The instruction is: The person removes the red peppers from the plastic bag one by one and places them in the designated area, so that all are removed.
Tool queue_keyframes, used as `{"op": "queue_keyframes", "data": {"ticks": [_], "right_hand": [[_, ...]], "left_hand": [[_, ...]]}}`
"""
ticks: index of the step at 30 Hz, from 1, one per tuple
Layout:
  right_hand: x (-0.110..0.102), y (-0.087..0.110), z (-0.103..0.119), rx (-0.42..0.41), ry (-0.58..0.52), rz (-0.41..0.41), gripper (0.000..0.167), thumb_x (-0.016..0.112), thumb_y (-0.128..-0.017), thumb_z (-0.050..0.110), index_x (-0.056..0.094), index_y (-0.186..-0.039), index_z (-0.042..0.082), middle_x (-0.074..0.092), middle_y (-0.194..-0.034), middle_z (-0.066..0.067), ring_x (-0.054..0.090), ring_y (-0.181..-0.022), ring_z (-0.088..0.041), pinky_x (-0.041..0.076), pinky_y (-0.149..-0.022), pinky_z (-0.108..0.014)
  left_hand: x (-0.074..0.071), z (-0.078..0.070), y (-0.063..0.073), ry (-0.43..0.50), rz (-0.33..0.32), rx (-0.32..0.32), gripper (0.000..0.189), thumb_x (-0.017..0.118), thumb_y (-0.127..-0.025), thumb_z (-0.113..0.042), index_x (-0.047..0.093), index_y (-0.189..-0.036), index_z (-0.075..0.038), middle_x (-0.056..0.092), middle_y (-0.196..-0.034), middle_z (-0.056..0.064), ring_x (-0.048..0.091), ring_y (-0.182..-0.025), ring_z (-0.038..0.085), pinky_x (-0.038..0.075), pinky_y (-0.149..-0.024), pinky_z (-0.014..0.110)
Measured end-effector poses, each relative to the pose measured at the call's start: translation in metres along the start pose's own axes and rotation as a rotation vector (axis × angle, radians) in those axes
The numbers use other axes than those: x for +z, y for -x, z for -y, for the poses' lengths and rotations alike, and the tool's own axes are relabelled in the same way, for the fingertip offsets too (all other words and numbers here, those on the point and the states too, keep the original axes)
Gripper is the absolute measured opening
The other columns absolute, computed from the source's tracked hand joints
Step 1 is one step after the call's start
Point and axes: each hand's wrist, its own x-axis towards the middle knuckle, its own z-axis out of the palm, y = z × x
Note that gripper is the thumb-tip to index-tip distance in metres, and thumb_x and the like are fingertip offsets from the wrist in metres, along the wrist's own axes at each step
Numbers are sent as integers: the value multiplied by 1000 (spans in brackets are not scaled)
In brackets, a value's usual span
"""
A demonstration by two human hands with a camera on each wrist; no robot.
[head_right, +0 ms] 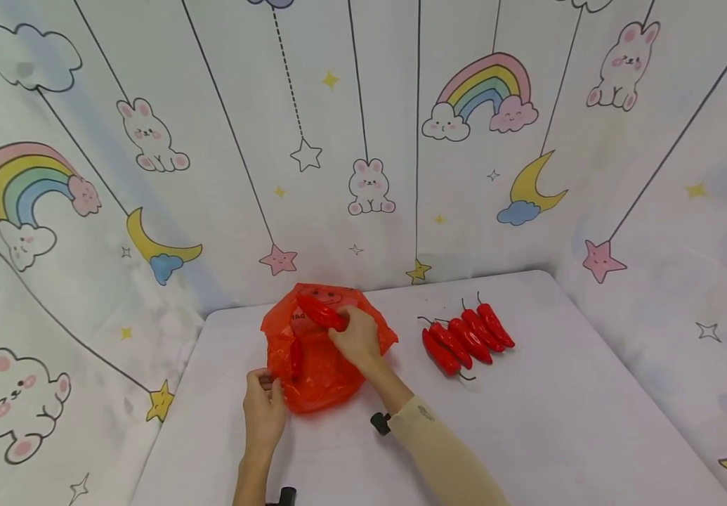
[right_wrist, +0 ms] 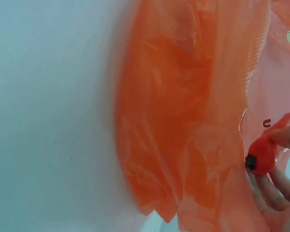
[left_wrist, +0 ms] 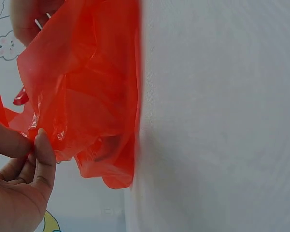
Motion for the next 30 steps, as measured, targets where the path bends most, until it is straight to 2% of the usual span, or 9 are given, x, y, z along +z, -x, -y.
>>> {"op": "queue_keyframes", "data": {"ticks": [4, 9, 16, 22, 26, 30], "right_hand": [[-4, 2, 3, -22, -21, -21, 39, 85, -87, 22, 72, -123, 14, 73, -112, 1, 63, -89, -17, 57, -73, -30], [-7, 4, 7, -54, -113, -35, 39, 85, -87, 18, 71, -123, 14, 73, -112, 1, 68, -100, -16, 61, -82, -31], [-11, 6, 10, -123, -236, -66, 39, 86, -87, 12, 70, -123, 13, 72, -113, 1, 70, -102, -17, 61, -83, -30], [-11, 9, 8, -103, -331, -20, 42, 86, -87, 14, 68, -126, 17, 72, -117, 1, 70, -107, -18, 61, -85, -32], [-10, 9, 5, -83, -340, 16, 43, 86, -88, 17, 67, -127, 20, 72, -120, 2, 70, -110, -18, 60, -86, -31], [-15, 11, 7, -108, -351, 3, 43, 86, -88, 18, 67, -127, 18, 72, -119, 1, 70, -109, -18, 60, -85, -30]], "left_hand": [[0, 0, 0, -10, -7, 14, 20, 57, -103, 1, 51, -122, 1, 61, -106, 14, 61, -94, 23, 55, -82, 30], [-1, 1, 0, -15, -9, 18, 20, 57, -103, 1, 51, -122, 1, 61, -105, 14, 61, -93, 23, 55, -81, 31], [-1, 1, 0, -7, 1, 8, 21, 57, -103, 1, 51, -122, 1, 61, -106, 14, 61, -94, 23, 55, -82, 31], [0, 1, 0, -1, 0, 15, 20, 58, -103, 2, 51, -122, 1, 61, -106, 14, 61, -93, 23, 54, -81, 29], [0, 1, 1, 4, 4, 18, 21, 58, -103, 2, 51, -123, 1, 61, -106, 13, 60, -95, 23, 54, -81, 28], [0, 0, 1, -6, 0, 25, 22, 58, -102, 2, 51, -123, 2, 61, -107, 13, 60, -96, 23, 55, -83, 30]]}}
